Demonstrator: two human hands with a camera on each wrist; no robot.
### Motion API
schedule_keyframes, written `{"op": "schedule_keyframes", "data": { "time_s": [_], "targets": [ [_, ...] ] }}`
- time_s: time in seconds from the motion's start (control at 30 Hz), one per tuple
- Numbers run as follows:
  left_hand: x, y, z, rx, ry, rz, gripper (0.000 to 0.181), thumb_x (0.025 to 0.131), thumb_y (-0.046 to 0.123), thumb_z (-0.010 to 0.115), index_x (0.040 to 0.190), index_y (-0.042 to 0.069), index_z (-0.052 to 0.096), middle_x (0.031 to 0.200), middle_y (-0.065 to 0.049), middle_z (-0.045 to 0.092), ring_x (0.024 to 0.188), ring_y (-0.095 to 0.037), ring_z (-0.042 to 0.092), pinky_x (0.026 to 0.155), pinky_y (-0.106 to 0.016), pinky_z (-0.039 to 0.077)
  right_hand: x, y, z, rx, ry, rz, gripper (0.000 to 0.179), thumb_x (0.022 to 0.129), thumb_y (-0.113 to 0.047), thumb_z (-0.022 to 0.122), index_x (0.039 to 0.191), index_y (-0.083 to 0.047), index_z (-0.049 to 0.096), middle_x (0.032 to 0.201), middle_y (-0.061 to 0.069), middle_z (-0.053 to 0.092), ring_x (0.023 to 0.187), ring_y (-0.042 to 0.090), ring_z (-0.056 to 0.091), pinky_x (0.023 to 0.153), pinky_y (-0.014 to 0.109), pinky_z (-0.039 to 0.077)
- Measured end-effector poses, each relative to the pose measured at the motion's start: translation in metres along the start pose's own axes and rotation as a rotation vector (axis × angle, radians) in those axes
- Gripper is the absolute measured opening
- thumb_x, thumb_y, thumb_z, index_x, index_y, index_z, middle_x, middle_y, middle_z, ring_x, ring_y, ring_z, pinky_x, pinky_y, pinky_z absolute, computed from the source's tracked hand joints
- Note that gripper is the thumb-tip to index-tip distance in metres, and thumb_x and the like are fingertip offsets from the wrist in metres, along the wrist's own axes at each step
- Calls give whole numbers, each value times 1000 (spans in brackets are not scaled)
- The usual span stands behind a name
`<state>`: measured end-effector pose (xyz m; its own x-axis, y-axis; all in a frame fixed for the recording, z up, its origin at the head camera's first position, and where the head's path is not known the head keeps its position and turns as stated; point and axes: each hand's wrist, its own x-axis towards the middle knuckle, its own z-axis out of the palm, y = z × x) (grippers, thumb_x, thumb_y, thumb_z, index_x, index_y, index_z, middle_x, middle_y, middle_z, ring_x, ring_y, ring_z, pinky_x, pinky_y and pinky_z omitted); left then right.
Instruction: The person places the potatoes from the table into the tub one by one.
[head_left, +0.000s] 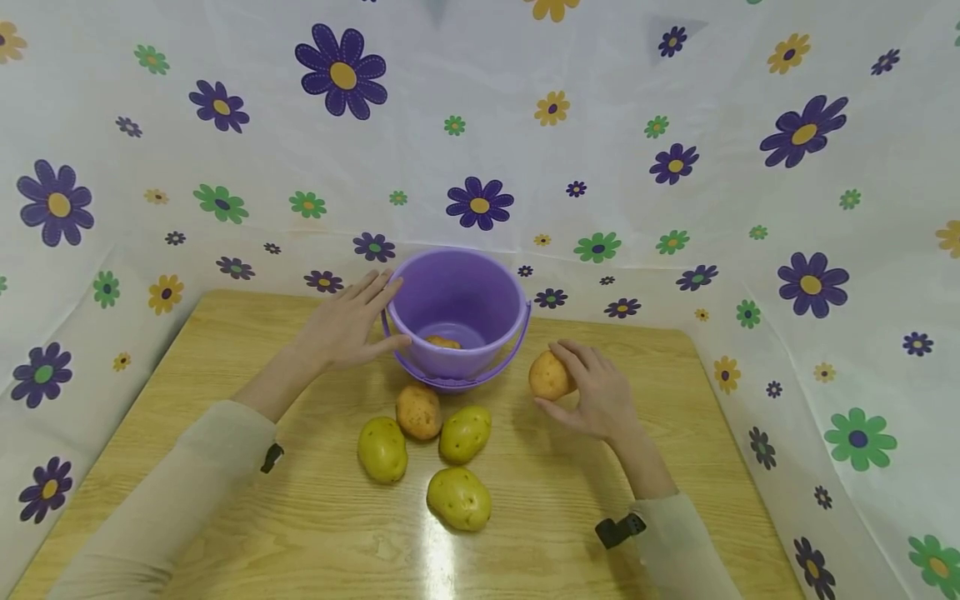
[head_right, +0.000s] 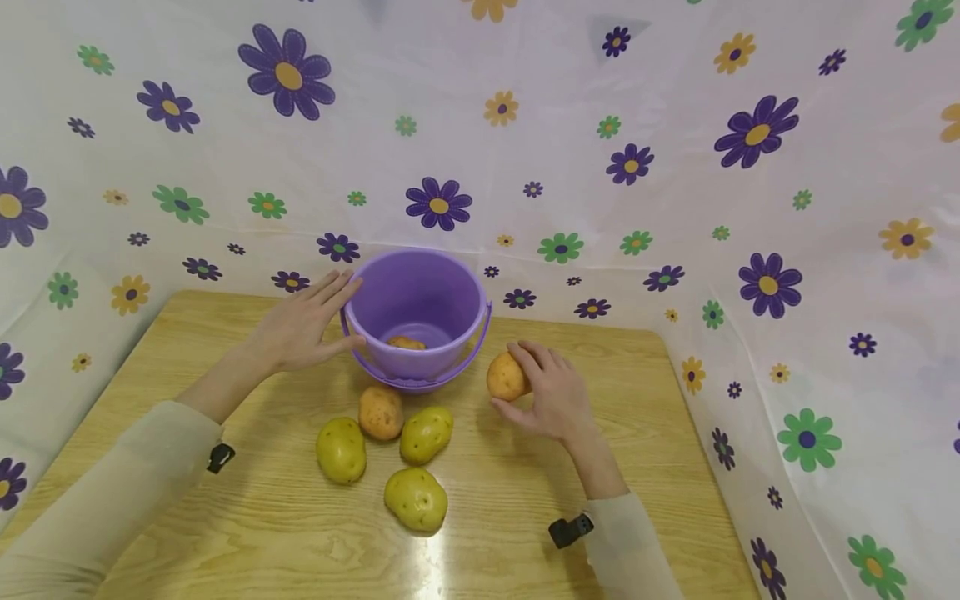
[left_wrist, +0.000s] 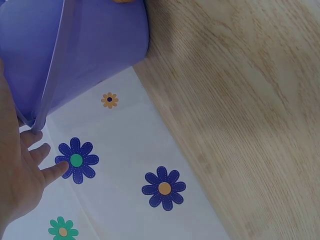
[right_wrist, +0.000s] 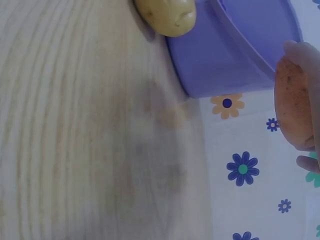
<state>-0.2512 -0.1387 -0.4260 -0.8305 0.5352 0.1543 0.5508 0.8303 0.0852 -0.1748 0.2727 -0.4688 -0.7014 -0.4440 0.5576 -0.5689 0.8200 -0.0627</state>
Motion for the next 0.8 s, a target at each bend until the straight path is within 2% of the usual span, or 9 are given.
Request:
{"op": "schedule_keyframes", "data": {
  "time_s": [0.2,0.4,0.63,0.8],
  "targets": [
    [0,1,-1,1,-8,0,96,87,78,35,158,19,9,165,-7,7,153,-30,10,123,-51,21,11,-2,-8,45,56,22,83,67,-58,75,134,-14,56,127,11,61,102,32,65,78,47,58],
    [0,0,1,3,-1,5,97,87,79,33,158,17,11,165,-8,8,153,-32,13,123,-52,23,21,-3,-14,69,100,29,81,71,-65,68,134,-15,56,128,10,61,102,32,65,73,45,58],
    [0,0,0,-2,-4,4,97,87,80,32,158,17,11,165,-8,7,153,-32,13,123,-52,22,28,-6,-17,70,100,48,81,74,-68,63,134,-14,56,130,10,61,105,31,64,79,45,57],
    [0,0,0,3,-5,4,97,87,79,33,158,17,10,165,-9,8,153,-32,13,123,-52,21,35,-9,-16,60,129,29,82,75,-73,57,132,-14,58,129,9,62,104,31,65,77,44,57]
  ]
}}
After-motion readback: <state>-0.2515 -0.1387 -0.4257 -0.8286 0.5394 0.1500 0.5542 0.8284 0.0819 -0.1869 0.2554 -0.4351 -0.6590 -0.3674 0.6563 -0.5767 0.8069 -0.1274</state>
